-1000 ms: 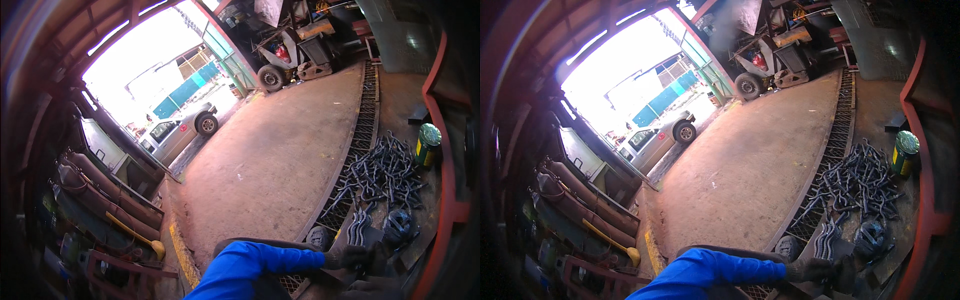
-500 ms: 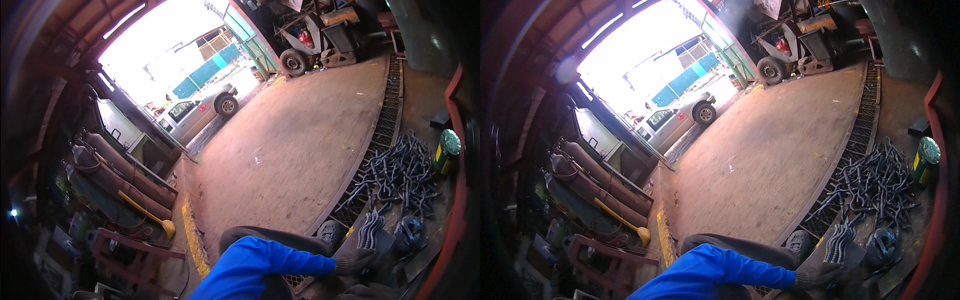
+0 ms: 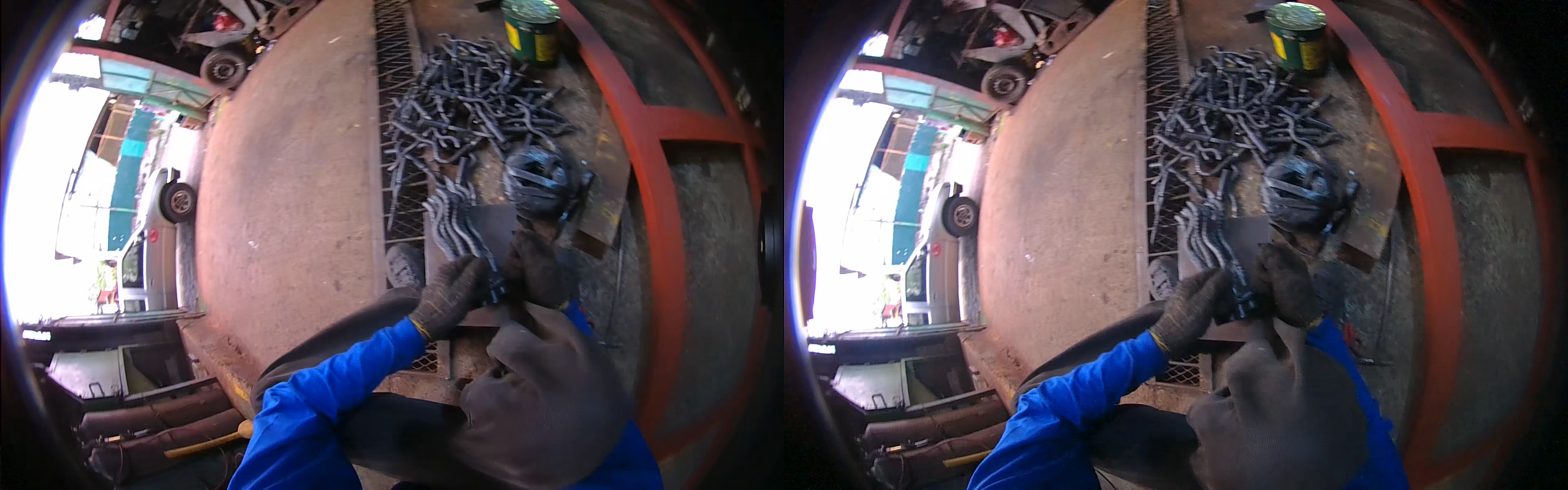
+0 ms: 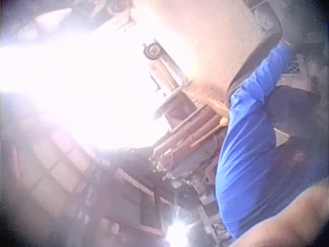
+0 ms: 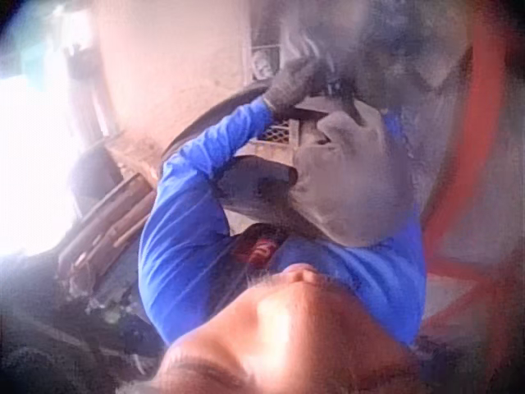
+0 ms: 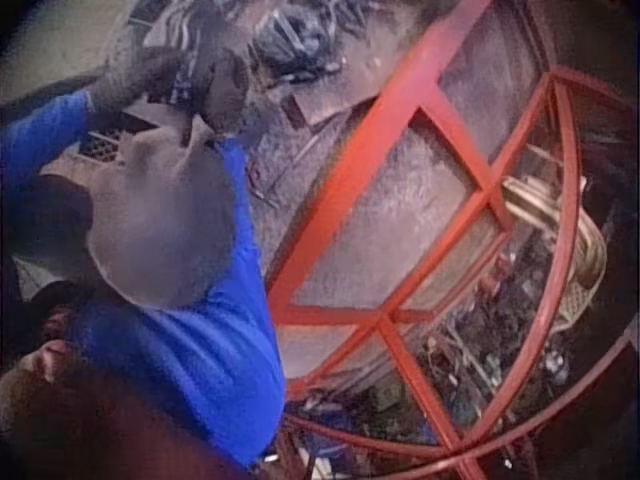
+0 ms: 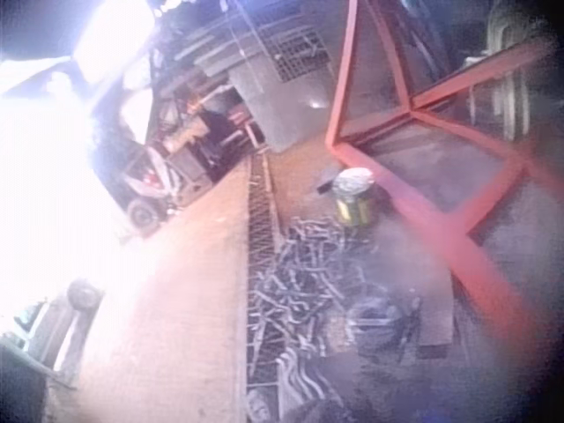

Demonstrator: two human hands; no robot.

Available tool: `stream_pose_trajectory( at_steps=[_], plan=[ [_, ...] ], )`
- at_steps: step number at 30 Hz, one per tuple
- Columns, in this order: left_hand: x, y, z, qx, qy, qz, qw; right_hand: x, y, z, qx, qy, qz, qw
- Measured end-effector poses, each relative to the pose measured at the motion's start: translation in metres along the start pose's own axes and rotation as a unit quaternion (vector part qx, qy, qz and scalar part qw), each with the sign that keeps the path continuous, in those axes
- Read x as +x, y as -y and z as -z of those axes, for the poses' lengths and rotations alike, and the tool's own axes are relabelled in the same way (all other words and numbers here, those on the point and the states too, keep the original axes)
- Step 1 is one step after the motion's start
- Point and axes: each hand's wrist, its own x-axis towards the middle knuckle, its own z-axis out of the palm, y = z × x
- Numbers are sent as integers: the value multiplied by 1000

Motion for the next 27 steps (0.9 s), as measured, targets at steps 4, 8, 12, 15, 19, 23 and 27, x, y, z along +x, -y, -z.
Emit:
stream_pose_trajectory(
  at_steps=[4, 8, 12, 15, 19, 23, 27],
  plan=[
    [-7, -41, -15, 203, -8, 22, 979, -30, 35, -14, 127, -9, -25, 992],
    [3, -30, -25, 232, -29, -10, 972, -36, 38, -10, 116, -23, -62, 991],
    [9, -18, -10, 277, -35, -125, 952, -34, 23, -7, 115, -14, -73, 991],
    [1, -47, -26, 292, -55, -13, 955, -32, 19, -4, 119, -10, -92, 989],
    [13, -29, -7, 349, -34, -53, 935, -30, 39, 0, 86, 44, -78, 992],
    [9, -23, 0, 343, 12, -99, 934, -23, 10, 3, 250, 107, -97, 957],
    [1, -21, -5, 287, -27, -120, 950, -22, 16, 1, 195, 141, -62, 969]
  ],
)
